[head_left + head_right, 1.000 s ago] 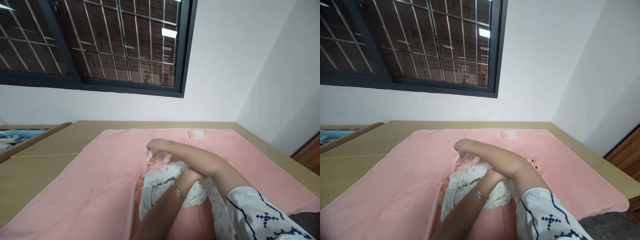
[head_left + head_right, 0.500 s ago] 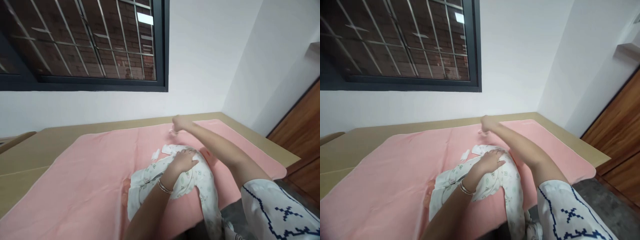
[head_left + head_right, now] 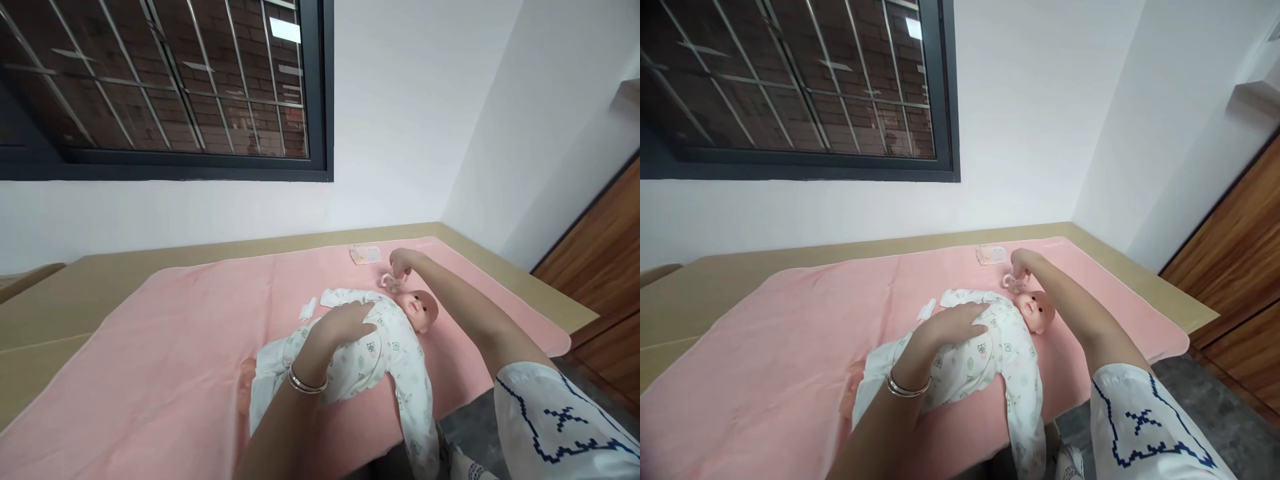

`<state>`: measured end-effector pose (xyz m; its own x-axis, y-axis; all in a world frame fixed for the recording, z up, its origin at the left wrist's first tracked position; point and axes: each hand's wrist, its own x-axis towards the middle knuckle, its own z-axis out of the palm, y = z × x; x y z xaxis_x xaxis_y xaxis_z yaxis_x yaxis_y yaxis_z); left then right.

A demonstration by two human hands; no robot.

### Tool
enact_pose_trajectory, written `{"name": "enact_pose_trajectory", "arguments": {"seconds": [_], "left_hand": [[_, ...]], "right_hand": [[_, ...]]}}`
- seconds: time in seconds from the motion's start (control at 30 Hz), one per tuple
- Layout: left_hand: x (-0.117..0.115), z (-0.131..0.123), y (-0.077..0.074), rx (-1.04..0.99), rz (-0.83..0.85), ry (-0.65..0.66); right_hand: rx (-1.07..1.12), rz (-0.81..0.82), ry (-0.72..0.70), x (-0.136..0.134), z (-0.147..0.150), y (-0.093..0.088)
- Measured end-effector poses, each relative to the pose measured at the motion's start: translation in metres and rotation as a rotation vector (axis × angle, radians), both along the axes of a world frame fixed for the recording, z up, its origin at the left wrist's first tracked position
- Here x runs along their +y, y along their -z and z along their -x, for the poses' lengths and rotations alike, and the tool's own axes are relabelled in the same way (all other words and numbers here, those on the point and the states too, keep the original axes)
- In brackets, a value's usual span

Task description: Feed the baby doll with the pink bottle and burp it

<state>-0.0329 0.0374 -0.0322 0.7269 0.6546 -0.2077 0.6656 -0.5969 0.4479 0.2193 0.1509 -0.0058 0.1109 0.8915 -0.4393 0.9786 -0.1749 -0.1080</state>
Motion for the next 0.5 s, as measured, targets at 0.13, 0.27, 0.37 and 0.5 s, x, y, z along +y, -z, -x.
{"name": "enact_pose_trajectory", "arguments": {"seconds": [0.13,0.27,0.37,0.5], "left_hand": [[0.004,0.003,0.000,-0.003,0.034,0.001],[0.006,0.005,-0.001,-0.020,0.062,-0.022],[0.005,0.005,-0.001,-0.034,0.066,-0.036],[0.004,0.002,-0.002,-0.061,0.037,-0.038]], "right_hand": [[0.142,-0.113,0.066,-0.003,-0.027,-0.018],[0.279,-0.249,0.251,-0.016,-0.076,-0.011],[0.162,-0.281,0.402,-0.028,-0.101,0.027],[0.134,-0.244,0.375,-0.042,-0.105,0.087]]}}
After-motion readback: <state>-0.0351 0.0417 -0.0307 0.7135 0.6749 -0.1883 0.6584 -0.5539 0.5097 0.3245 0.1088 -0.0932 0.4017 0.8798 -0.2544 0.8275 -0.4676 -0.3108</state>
